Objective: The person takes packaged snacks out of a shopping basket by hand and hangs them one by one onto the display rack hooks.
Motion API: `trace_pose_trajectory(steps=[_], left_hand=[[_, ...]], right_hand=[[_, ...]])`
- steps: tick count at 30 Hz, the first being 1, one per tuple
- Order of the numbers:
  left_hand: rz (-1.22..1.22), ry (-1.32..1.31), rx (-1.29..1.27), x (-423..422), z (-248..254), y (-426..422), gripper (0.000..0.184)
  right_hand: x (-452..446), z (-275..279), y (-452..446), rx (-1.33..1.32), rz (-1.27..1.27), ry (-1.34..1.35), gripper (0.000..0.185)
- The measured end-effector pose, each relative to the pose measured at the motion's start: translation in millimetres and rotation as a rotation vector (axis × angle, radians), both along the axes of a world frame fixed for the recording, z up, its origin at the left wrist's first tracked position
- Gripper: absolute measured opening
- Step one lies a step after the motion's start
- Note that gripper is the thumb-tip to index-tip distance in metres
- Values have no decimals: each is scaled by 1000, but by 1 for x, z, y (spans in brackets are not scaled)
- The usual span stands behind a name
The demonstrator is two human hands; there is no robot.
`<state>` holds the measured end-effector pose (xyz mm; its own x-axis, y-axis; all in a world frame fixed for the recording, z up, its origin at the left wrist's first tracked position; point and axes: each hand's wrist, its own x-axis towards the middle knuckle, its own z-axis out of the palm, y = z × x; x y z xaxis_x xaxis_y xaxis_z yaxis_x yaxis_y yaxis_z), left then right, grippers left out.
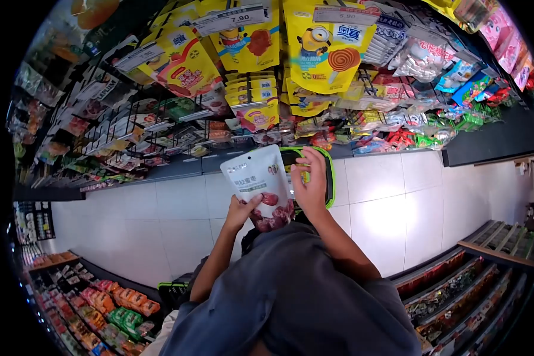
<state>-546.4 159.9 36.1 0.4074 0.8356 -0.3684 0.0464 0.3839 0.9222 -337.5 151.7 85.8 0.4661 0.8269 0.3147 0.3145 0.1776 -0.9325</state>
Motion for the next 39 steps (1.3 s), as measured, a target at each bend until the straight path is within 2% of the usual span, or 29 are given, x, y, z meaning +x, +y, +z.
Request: trace_pose_trajectory(steps=[2, 4, 5, 6, 8, 11, 16, 19, 27, 30, 32, 34, 36, 39], left_hand=[[227, -164, -91, 4, 8, -6, 37], [278, -195, -88, 7, 11, -9, 36], [333, -250, -124, 11, 17, -10, 35], [388, -307, -162, 15, 22, -12, 35], [391, -228, -167, 17, 21, -14, 35], [389, -126, -157, 23, 24, -17, 36], [453, -91, -55, 31, 26, -22, 39], [675, -253, -105, 32, 24, -16, 34], [664, -156, -106, 16, 19, 6, 32], [615, -146, -72, -1, 14, 23, 32], [571, -132, -43, -15, 10, 36, 32], [497, -149, -35, -32, 8, 53, 32], [471, -165, -51, -52, 4, 71, 32], [452, -192, -71, -84, -9, 104, 31]], right_hand=[[8, -19, -6, -78, 51, 22, 43], [10, -35, -14, -389, 428, 606, 38], [12, -32, -23, -496, 499, 715, 39], [10, -33, -30, -496, 512, 714, 39], [5, -38, -43, -663, 636, 1002, 39], [5, -47, -46, -699, 782, 890, 39], [20, -48, -38, -819, 806, 857, 37], [25, -62, -38, -821, 856, 822, 39], [11, -75, -13, -848, 892, 710, 40], [-7, -73, 11, -714, 834, 689, 41], [-21, -79, 35, -557, 691, 514, 38], [-40, -65, 64, -465, 639, 605, 38], [-66, -69, 90, -375, 549, 581, 36], [-100, -80, 117, -495, 476, 406, 27]])
